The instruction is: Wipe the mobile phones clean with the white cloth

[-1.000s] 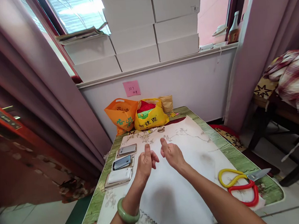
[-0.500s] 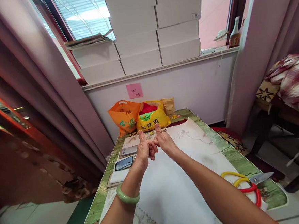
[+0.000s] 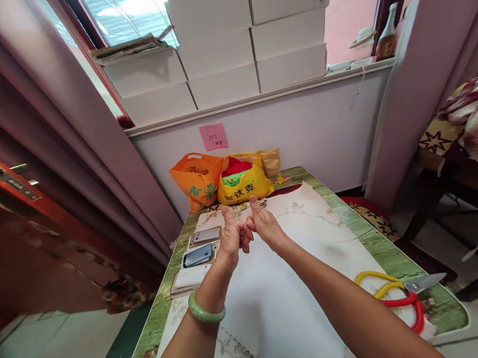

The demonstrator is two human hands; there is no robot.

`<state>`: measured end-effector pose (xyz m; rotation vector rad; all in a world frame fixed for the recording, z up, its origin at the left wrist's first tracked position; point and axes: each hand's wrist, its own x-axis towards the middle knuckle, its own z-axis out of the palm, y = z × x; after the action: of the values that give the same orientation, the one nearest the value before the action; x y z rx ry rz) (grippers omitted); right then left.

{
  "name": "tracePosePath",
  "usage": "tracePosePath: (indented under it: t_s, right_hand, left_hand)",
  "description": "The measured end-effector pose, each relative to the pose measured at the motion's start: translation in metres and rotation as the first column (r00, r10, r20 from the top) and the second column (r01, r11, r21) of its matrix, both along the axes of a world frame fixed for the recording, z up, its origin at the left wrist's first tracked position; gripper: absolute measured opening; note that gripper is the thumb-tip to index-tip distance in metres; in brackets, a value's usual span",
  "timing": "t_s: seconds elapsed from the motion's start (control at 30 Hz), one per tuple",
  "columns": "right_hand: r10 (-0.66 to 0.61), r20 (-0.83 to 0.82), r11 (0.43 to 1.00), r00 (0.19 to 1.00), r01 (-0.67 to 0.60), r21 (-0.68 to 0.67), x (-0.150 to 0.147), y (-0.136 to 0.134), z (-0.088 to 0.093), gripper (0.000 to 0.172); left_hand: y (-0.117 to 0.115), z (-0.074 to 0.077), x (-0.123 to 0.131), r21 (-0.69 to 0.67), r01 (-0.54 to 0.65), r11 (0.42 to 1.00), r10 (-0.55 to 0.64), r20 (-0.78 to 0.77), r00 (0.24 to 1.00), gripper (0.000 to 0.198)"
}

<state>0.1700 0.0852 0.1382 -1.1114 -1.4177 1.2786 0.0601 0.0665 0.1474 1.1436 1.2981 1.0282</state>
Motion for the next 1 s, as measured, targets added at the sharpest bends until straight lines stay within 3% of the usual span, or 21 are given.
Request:
tracePosePath:
  t_s: [0.1,0.2,0.27,0.33,0.4,0.5,0.57,0.63,0.73,0.8,0.87,1.0]
  right_hand:
    - [-0.016,-0.041,1.0,0.999,0.016,-0.024,0.002,0.001,-0.029,0.073]
    - [-0.16,0.04,0.987,0.986,0.16,-0.004,0.006,0.001,-0.077,0.059]
    - [-0.202,0.152,0.979,0.967,0.2,0.027,0.01,0.0,-0.112,0.05]
    - [-0.206,0.253,0.978,0.945,0.198,0.059,0.012,-0.003,-0.14,0.046]
    - [-0.198,0.323,0.979,0.925,0.175,0.1,0.013,-0.007,-0.157,0.042]
    - [-0.171,0.383,0.982,0.908,0.124,0.144,0.013,-0.011,-0.164,0.041]
    - [-0.154,0.403,0.984,0.902,0.101,0.149,0.013,-0.011,-0.163,0.041]
    - [-0.142,0.416,0.985,0.898,0.088,0.146,0.012,-0.011,-0.162,0.04]
    - [-0.133,0.432,0.987,0.892,0.08,0.139,0.013,-0.01,-0.162,0.039]
    - [-0.134,0.435,0.987,0.891,0.081,0.138,0.014,-0.01,-0.162,0.039]
    - [-0.133,0.433,0.987,0.892,0.08,0.139,0.014,-0.01,-0.162,0.04]
    - [-0.13,0.418,0.988,0.899,0.083,0.129,0.013,-0.009,-0.162,0.04]
  left_hand:
    - [-0.001,-0.031,-0.004,-0.04,0.052,0.998,-0.052,-0.001,0.999,0.089]
    - [-0.006,-0.073,-0.015,-0.104,0.127,0.986,-0.135,-0.072,0.988,0.07]
    - [-0.012,-0.099,-0.027,-0.095,0.096,0.991,-0.109,-0.142,0.984,0.052]
    - [-0.02,-0.117,-0.041,-0.072,0.062,0.995,-0.075,-0.193,0.978,0.042]
    - [-0.029,-0.126,-0.058,-0.03,0.03,0.999,-0.036,-0.241,0.97,0.036]
    - [-0.044,-0.127,-0.089,0.109,-0.05,0.993,0.083,-0.326,0.942,0.032]
    - [-0.049,-0.121,-0.112,0.233,-0.125,0.964,0.218,-0.434,0.874,0.027]
    - [-0.048,-0.113,-0.135,0.355,-0.174,0.919,0.35,-0.528,0.774,0.019]
    - [-0.034,-0.1,-0.168,0.437,-0.146,0.887,0.44,-0.71,0.549,0.017]
    - [-0.02,-0.094,-0.185,0.418,-0.081,0.905,0.411,-0.811,0.417,0.023]
    - [-0.006,-0.09,-0.198,0.34,-0.005,0.94,0.322,-0.885,0.335,0.029]
    - [0.019,-0.086,-0.21,0.173,0.144,0.974,0.128,-0.952,0.278,0.04]
